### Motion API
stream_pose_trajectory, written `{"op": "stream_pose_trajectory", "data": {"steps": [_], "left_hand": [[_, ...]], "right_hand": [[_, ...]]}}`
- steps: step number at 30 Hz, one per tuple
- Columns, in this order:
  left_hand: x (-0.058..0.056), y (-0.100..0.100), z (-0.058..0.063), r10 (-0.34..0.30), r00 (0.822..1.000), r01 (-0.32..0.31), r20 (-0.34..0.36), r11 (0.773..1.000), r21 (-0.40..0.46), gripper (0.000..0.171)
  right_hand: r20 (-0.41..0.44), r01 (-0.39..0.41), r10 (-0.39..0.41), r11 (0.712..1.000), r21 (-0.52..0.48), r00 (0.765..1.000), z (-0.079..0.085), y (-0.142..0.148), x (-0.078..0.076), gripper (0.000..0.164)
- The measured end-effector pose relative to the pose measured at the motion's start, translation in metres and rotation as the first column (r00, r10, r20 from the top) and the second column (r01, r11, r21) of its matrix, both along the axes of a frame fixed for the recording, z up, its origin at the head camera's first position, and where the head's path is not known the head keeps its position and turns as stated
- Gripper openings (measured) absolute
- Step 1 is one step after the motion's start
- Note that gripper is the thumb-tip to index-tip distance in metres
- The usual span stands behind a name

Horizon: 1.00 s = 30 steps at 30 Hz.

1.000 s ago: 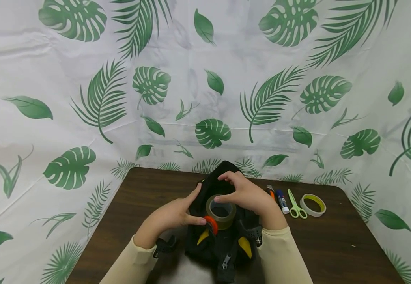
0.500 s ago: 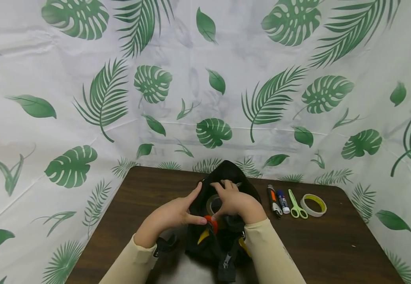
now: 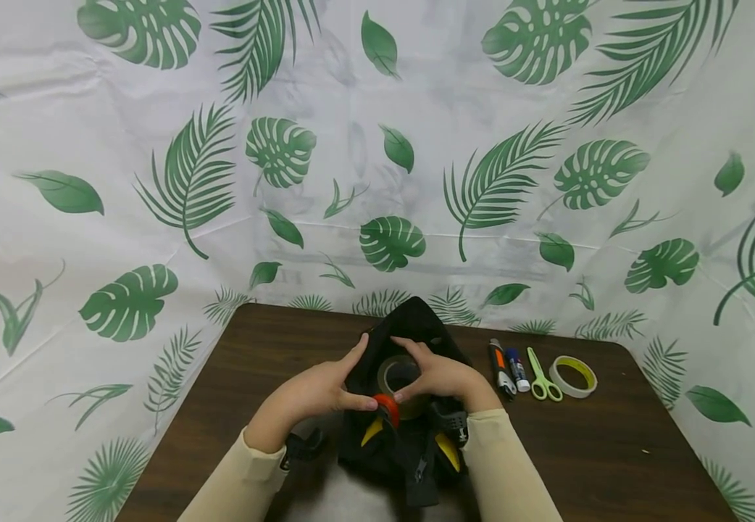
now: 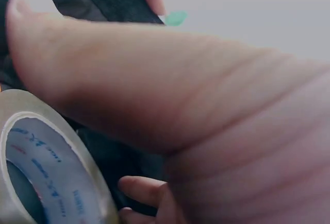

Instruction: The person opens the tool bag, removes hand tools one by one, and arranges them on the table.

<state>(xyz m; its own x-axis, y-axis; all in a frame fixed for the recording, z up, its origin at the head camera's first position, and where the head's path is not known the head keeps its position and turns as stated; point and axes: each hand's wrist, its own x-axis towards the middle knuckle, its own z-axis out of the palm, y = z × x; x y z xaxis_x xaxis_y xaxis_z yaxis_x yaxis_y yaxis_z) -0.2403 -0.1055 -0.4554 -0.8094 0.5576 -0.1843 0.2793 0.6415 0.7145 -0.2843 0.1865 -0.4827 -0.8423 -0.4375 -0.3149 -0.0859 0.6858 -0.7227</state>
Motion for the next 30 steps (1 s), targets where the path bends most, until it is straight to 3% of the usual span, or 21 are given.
{"op": "stream_pose_trajectory", "data": {"steps": [9, 24, 30], "left_hand": [[0.000, 0.000, 0.001, 0.016, 1.000, -0.016, 0.003, 1.000, -0.010, 0.120], [0.000, 0.000, 0.003, 0.026, 1.000, -0.026, 0.003, 0.999, -0.029, 0.117], [0.001, 0.000, 0.002, 0.022, 1.000, -0.021, 0.007, 0.999, -0.026, 0.118]], "right_hand": [[0.069, 0.062, -0.049, 0.980, -0.189, 0.996, -0.023, 0.020, -0.001, 0.104], [0.119, 0.020, 0.019, 0.949, -0.315, 0.993, -0.048, 0.028, -0.005, 0.105], [0.100, -0.015, 0.047, 0.954, -0.300, 0.994, -0.051, 0.028, -0.005, 0.112]]}}
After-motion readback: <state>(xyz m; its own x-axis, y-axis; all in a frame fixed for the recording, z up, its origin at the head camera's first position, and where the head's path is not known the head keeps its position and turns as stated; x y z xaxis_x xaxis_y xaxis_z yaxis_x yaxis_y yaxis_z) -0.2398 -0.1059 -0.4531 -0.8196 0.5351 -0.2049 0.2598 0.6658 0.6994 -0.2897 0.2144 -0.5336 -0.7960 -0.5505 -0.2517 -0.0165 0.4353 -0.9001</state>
